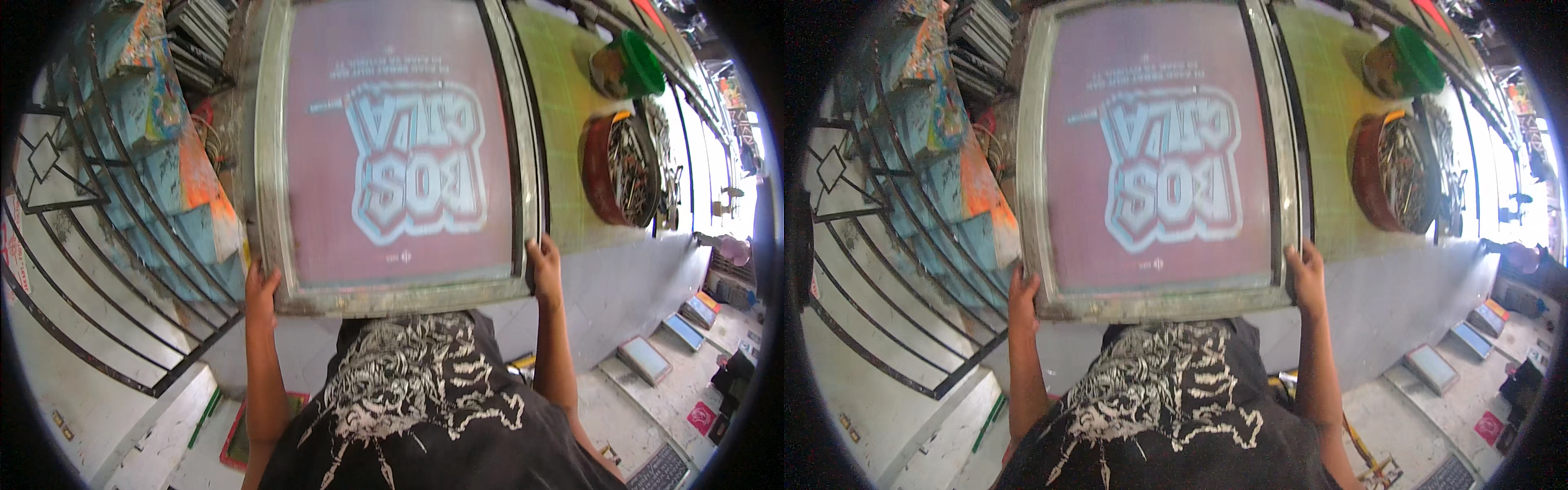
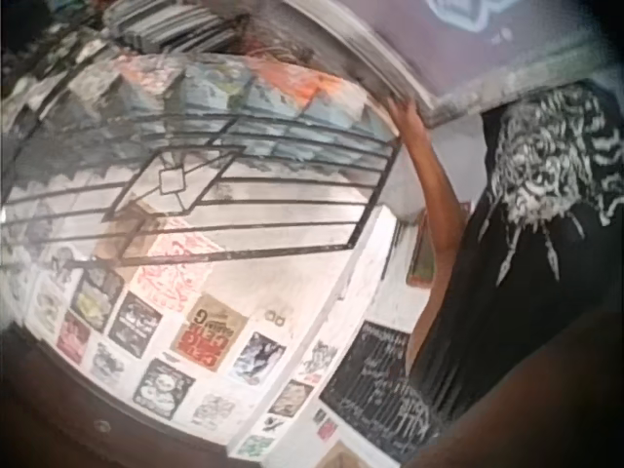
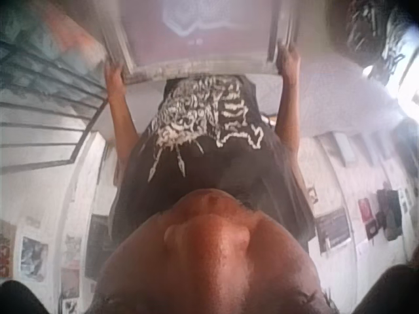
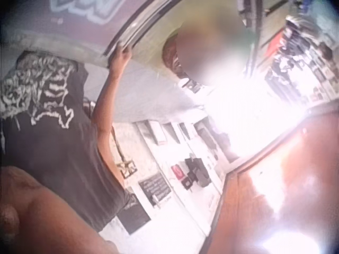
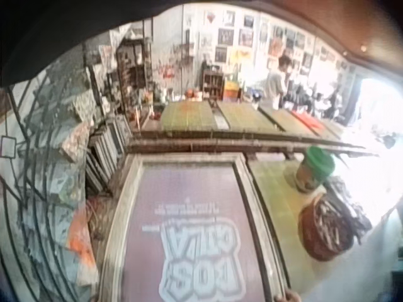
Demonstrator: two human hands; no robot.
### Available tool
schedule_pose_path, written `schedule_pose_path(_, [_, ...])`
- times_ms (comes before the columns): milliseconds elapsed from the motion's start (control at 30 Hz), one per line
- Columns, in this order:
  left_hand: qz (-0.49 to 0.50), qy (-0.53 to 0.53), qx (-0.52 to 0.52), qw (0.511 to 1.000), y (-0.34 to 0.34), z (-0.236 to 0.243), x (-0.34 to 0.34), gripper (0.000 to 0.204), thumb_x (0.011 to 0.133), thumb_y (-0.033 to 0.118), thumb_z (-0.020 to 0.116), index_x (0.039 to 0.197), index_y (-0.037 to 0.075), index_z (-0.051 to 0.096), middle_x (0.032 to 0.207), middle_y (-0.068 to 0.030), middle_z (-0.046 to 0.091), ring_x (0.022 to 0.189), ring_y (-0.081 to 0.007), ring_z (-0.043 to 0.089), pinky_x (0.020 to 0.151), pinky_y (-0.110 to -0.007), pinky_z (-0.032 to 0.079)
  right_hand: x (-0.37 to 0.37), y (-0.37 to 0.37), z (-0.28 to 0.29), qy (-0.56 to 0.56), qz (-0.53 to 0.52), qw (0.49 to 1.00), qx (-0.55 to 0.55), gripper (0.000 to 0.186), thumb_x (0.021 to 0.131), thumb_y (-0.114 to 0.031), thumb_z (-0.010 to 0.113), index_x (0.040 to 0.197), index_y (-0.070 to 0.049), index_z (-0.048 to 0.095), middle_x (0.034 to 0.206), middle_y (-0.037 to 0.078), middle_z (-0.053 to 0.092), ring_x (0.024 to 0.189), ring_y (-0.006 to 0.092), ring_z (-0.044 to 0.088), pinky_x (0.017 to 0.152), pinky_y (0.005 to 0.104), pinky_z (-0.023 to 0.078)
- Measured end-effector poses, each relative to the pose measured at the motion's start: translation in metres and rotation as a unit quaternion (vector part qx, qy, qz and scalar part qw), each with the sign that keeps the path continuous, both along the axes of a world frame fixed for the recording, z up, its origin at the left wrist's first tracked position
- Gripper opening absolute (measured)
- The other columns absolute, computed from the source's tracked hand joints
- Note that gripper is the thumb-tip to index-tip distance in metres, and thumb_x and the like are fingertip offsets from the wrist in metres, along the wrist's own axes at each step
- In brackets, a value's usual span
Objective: The person positions a screen printing frame over a red shirt on a printing table, then selects and attaches small metal components to the wooden frame by hand.
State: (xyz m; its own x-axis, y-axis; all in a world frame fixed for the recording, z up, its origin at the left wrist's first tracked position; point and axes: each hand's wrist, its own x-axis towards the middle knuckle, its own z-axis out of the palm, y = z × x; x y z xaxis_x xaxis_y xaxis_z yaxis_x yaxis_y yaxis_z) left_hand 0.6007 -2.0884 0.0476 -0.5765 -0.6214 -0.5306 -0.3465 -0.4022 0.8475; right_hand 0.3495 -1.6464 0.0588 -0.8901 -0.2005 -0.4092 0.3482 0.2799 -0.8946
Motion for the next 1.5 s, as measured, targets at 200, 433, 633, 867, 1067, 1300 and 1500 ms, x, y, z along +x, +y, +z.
schedule_pose_path(200, [0.008, 0.011, 0.016, 1.0, 0.0, -0.005, 0.005, 0.062, 0.086, 0.009, 0.065, 0.14, -0.001, 0.036, 0.13, -0.0138, 0.052, 0.117, -0.0223, 0.051, 0.102, -0.034, 0.037, 0.001, -0.001, -0.003, -0.008, -0.023, 0.998, -0.056, 0.026, 0.092, -0.019, 0.06, 0.107, 0.002, 0.058, 0.091, 0.001, 0.061, 0.08, 0.0083, 0.054, 0.072, 0.0246, 0.043])
schedule_pose_path(433, [0.01, 0.02, 0.008, 1.0, 0.003, 0.001, 0.001, 0.053, 0.086, 0.007, 0.065, 0.134, 0.001, 0.043, 0.12, -0.0096, 0.058, 0.11, -0.0183, 0.053, 0.098, -0.032, 0.039, 0.003, -0.004, 0.003, -0.023, -0.037, 0.997, -0.066, 0.029, 0.091, -0.018, 0.061, 0.109, 0.004, 0.058, 0.093, 0.002, 0.062, 0.082, 0.0089, 0.055, 0.074, 0.0247, 0.043])
schedule_pose_path(633, [0.011, 0.048, 0.017, 0.999, 0.004, 0.003, 0.0, 0.05, 0.087, 0.008, 0.064, 0.132, 0.0, 0.044, 0.118, -0.0092, 0.059, 0.109, -0.0182, 0.054, 0.097, -0.031, 0.039, 0.002, -0.004, 0.0, -0.017, -0.046, 0.997, -0.052, 0.026, 0.09, -0.018, 0.062, 0.106, 0.003, 0.059, 0.091, 0.002, 0.062, 0.08, 0.0081, 0.054, 0.072, 0.0244, 0.043])
schedule_pose_path(867, [0.004, 0.065, 0.02, 0.998, 0.005, 0.001, 0.003, 0.049, 0.087, 0.009, 0.063, 0.131, -0.001, 0.044, 0.119, -0.0082, 0.059, 0.108, -0.0171, 0.055, 0.097, -0.031, 0.039, 0.0, -0.004, 0.002, -0.019, -0.034, 0.998, -0.051, 0.028, 0.089, -0.019, 0.063, 0.107, 0.003, 0.059, 0.091, 0.002, 0.062, 0.08, 0.0084, 0.054, 0.073, 0.0251, 0.043])
schedule_pose_path(1067, [0.019, 0.063, 0.017, 0.998, 0.008, 0.003, 0.001, 0.05, 0.087, 0.007, 0.062, 0.132, 0.0, 0.043, 0.118, -0.0079, 0.06, 0.108, -0.017, 0.055, 0.098, -0.032, 0.038, 0.0, -0.005, 0.001, -0.009, -0.036, 0.998, -0.044, 0.029, 0.089, -0.019, 0.062, 0.107, 0.003, 0.06, 0.09, 0.001, 0.061, 0.08, 0.0086, 0.054, 0.073, 0.0252, 0.043])
schedule_pose_path(1300, [0.019, 0.074, 0.021, 0.997, 0.008, -0.001, 0.005, 0.048, 0.086, 0.01, 0.064, 0.129, 0.0, 0.046, 0.117, -0.0079, 0.06, 0.108, -0.017, 0.055, 0.097, -0.032, 0.039, -0.003, -0.002, 0.0, -0.021, -0.022, 0.999, -0.042, 0.028, 0.09, -0.019, 0.061, 0.107, 0.003, 0.059, 0.09, 0.002, 0.061, 0.08, 0.0086, 0.054, 0.073, 0.0248, 0.043])
schedule_pose_path(1500, [0.02, 0.066, 0.024, 0.997, 0.007, 0.002, 0.003, 0.049, 0.086, 0.009, 0.064, 0.129, -0.001, 0.045, 0.117, -0.0085, 0.059, 0.107, -0.0172, 0.056, 0.097, -0.032, 0.039, -0.001, -0.006, 0.004, -0.009, -0.025, 0.999, -0.036, 0.025, 0.091, -0.016, 0.059, 0.108, 0.004, 0.059, 0.093, 0.003, 0.063, 0.083, 0.009, 0.057, 0.076, 0.025, 0.045])
